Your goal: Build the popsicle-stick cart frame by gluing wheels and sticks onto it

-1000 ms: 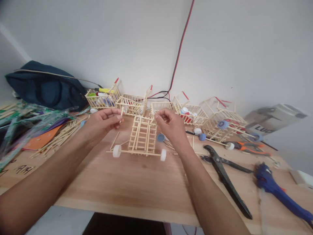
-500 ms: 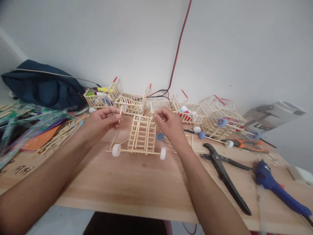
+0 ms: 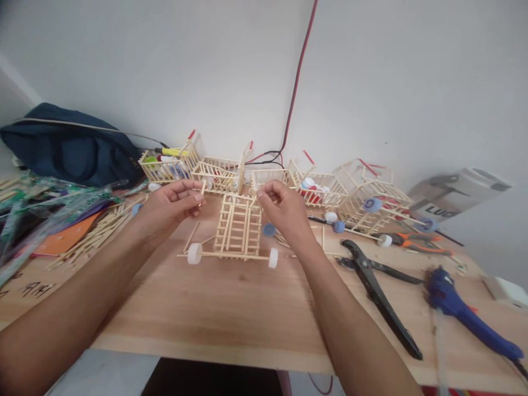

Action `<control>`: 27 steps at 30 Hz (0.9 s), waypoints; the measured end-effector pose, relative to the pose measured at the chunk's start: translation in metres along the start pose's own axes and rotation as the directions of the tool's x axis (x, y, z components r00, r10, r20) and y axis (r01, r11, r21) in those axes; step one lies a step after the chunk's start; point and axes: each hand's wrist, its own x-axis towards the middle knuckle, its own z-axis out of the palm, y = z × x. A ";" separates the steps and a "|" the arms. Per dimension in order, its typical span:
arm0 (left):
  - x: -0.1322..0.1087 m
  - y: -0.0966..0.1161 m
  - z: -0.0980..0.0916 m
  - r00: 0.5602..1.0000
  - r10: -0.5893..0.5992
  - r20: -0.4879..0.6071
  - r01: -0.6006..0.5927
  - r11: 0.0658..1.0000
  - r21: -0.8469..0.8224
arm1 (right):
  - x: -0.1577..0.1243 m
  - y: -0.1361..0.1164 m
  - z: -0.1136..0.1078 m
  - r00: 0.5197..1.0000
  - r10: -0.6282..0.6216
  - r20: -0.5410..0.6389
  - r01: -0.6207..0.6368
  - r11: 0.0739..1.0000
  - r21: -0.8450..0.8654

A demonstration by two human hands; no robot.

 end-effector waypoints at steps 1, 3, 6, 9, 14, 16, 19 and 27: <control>0.000 0.000 0.000 1.000 0.002 0.002 -0.002 1.000 0.004 | 0.000 0.000 0.000 1.000 -0.003 0.004 0.003 1.000 -0.002; -0.001 0.000 0.000 1.000 0.006 0.004 -0.006 1.000 0.012 | 0.000 0.001 0.000 1.000 -0.013 0.008 0.013 1.000 -0.002; -0.001 0.001 0.001 1.000 0.009 0.002 -0.009 1.000 0.016 | -0.001 0.001 0.001 1.000 -0.021 0.009 0.021 1.000 -0.007; -0.002 0.002 0.001 1.000 0.006 0.003 -0.006 1.000 0.016 | -0.001 0.001 0.001 1.000 -0.013 0.013 0.013 1.000 -0.020; -0.003 0.002 0.002 1.000 0.005 -0.001 -0.005 1.000 0.017 | 0.000 0.002 0.002 1.000 -0.007 0.015 0.008 1.000 -0.008; -0.002 0.002 0.002 1.000 0.003 0.000 -0.003 1.000 0.017 | 0.000 0.003 0.003 1.000 -0.003 0.015 0.003 1.000 -0.003; -0.002 0.002 0.002 1.000 -0.001 -0.002 0.001 1.000 0.017 | 0.001 0.004 0.004 1.000 0.002 0.008 -0.002 1.000 0.003; -0.002 0.000 0.002 1.000 0.008 0.010 -0.008 1.000 0.018 | 0.001 0.003 0.006 1.000 0.006 0.013 -0.006 1.000 0.011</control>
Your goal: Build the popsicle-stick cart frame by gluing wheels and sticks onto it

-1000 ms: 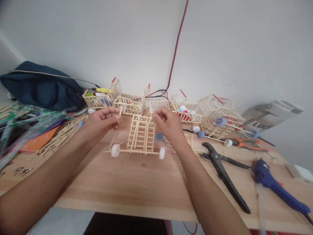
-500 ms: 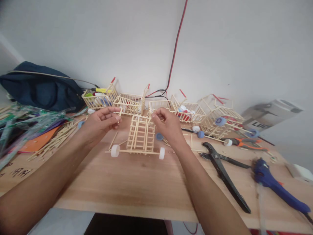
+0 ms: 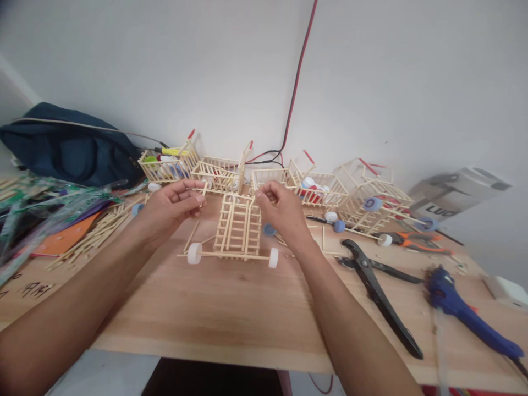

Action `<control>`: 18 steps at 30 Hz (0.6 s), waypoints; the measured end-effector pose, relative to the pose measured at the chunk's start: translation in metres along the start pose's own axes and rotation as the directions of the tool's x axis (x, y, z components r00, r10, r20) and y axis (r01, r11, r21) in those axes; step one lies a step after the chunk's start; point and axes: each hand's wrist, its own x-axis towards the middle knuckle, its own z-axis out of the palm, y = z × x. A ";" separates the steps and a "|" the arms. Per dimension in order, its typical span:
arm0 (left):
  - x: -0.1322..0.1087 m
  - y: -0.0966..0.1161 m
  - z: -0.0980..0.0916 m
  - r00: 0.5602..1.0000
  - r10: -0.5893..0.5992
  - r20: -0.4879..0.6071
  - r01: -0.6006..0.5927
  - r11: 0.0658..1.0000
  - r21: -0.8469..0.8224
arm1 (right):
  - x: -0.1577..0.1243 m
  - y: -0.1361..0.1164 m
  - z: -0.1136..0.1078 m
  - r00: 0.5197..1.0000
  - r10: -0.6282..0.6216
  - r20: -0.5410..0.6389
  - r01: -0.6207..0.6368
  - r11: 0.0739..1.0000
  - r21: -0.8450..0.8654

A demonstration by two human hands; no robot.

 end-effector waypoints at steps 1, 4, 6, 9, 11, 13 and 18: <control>0.000 0.000 0.000 1.000 0.000 -0.002 0.000 1.000 0.000 | 0.000 0.000 0.000 1.000 0.001 0.002 -0.001 1.000 -0.001; 0.000 0.001 0.000 1.000 -0.009 -0.006 0.009 1.000 -0.001 | 0.000 -0.001 0.000 1.000 0.012 0.007 -0.012 1.000 0.004; 0.000 0.001 0.000 1.000 -0.013 -0.013 0.013 1.000 0.000 | 0.001 -0.001 0.001 1.000 0.019 0.012 -0.019 1.000 0.017; 0.000 0.000 0.000 1.000 -0.011 -0.012 0.011 1.000 -0.002 | 0.001 0.000 0.002 1.000 0.022 0.021 -0.022 0.999 0.028; 0.000 0.000 0.000 1.000 -0.009 -0.010 0.009 1.000 -0.009 | 0.001 0.000 0.002 0.999 0.024 0.024 -0.024 0.999 0.027; 0.000 -0.001 0.000 1.000 -0.008 -0.008 0.008 1.000 -0.014 | 0.001 0.000 0.002 0.999 0.025 0.022 -0.025 0.999 0.027; 0.001 -0.002 -0.001 1.000 0.004 -0.005 -0.004 1.000 -0.003 | 0.001 0.001 0.003 1.000 0.014 0.019 -0.015 1.000 0.020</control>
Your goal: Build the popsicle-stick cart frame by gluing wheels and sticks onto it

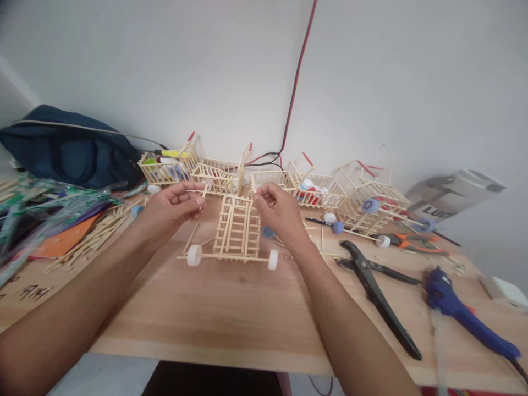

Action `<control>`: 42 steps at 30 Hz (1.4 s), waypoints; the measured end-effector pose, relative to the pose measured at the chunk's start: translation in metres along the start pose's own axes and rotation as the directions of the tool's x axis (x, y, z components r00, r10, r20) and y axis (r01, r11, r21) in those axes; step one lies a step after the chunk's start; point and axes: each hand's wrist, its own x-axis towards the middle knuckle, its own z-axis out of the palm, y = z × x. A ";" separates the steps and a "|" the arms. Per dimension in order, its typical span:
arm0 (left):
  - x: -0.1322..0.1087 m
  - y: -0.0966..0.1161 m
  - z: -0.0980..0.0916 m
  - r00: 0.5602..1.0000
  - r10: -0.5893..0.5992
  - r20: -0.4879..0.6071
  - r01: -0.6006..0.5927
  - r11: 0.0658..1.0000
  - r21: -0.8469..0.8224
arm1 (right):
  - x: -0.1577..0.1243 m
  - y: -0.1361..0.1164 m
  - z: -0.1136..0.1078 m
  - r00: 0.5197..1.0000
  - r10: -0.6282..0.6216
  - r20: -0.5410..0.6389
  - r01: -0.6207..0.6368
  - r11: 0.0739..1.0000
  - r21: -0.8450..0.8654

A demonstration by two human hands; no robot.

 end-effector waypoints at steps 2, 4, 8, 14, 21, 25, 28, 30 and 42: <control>0.000 0.000 0.000 1.000 0.002 0.003 -0.002 1.000 0.001 | 0.000 0.000 0.000 1.000 0.000 0.002 0.000 1.000 0.006; -0.001 0.001 0.000 1.000 0.005 0.004 -0.005 1.000 0.001 | 0.000 -0.001 0.000 1.000 0.004 0.004 -0.004 1.000 0.013; -0.002 0.002 0.000 1.000 0.007 0.009 -0.007 1.000 0.003 | -0.001 -0.004 0.000 1.000 0.018 0.008 -0.018 1.000 0.014; -0.001 0.000 0.000 1.000 -0.020 0.001 0.020 1.000 -0.016 | -0.001 -0.005 0.000 1.000 0.023 0.013 -0.023 1.000 0.012; 0.000 0.000 0.000 0.999 -0.047 -0.026 0.046 0.998 -0.040 | -0.002 -0.005 0.000 1.000 0.014 0.018 -0.015 1.000 0.018; 0.001 -0.002 0.000 0.999 -0.048 -0.018 0.047 0.998 -0.036 | -0.002 -0.004 0.001 1.000 0.004 0.014 -0.004 1.000 0.022; 0.002 -0.002 0.000 0.999 -0.041 -0.002 0.041 0.999 -0.021 | -0.002 -0.004 0.000 1.000 -0.011 0.015 0.010 1.000 0.021; 0.003 -0.001 0.001 0.999 -0.041 0.006 0.041 0.999 -0.016 | -0.002 -0.004 0.000 1.000 -0.019 0.020 0.019 1.000 0.022; 0.019 0.024 0.018 0.985 -0.054 0.166 0.029 0.989 0.147 | -0.002 -0.004 -0.002 1.000 -0.013 0.028 0.013 1.000 0.009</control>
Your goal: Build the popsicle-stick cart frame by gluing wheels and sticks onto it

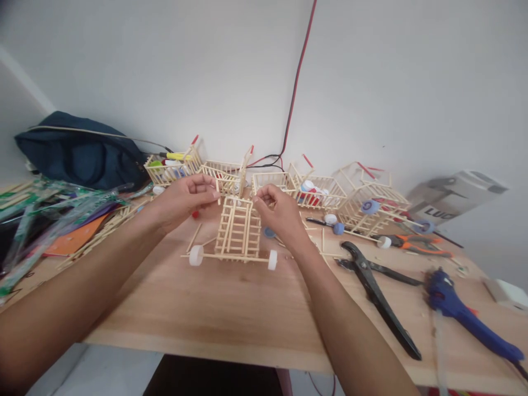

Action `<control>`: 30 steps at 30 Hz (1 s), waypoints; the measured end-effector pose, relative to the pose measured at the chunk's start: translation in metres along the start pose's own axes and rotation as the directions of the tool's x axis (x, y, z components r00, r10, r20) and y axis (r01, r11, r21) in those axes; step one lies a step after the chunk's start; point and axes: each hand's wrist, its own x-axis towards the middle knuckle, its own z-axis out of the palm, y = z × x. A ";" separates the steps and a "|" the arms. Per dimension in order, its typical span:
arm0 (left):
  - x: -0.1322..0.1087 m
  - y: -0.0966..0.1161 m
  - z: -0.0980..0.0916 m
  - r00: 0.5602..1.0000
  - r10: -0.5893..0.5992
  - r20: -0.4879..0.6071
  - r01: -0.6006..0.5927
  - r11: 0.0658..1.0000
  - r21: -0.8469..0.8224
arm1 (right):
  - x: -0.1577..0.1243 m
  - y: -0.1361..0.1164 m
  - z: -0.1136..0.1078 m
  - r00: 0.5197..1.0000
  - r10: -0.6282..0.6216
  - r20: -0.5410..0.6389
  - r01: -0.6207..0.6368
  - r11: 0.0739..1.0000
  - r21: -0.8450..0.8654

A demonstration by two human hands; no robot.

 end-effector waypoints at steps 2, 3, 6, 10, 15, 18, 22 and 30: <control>0.006 0.001 0.002 1.000 0.013 0.024 -0.014 0.998 0.060 | 0.000 -0.001 0.000 1.000 0.006 -0.002 -0.006 1.000 0.001; 0.009 0.001 0.003 0.999 0.010 0.037 -0.014 0.996 0.091 | 0.000 -0.001 0.000 1.000 0.009 0.001 -0.009 1.000 0.003; 0.014 0.002 0.006 0.998 -0.012 0.062 0.002 0.987 0.158 | 0.001 -0.001 0.000 1.000 0.019 0.005 -0.019 1.000 -0.003; 0.015 0.004 0.013 0.999 -0.033 0.019 0.028 0.975 0.221 | 0.002 -0.001 0.000 1.000 0.022 0.012 -0.022 1.000 -0.002; 0.015 0.006 0.017 0.998 -0.056 -0.001 0.054 0.959 0.277 | 0.002 0.000 0.000 1.000 0.003 0.010 -0.003 1.000 -0.003; 0.015 0.007 0.018 0.997 -0.079 0.002 0.075 0.958 0.278 | 0.001 -0.001 0.001 1.000 -0.006 0.008 0.006 1.000 -0.012; 0.015 0.007 0.019 0.998 -0.061 -0.010 0.061 0.958 0.279 | 0.000 -0.003 0.001 1.000 0.000 0.010 0.000 1.000 0.000; 0.016 0.008 0.017 1.000 0.014 -0.016 -0.009 0.961 0.277 | -0.001 -0.002 0.003 1.000 -0.002 -0.002 0.002 1.000 0.002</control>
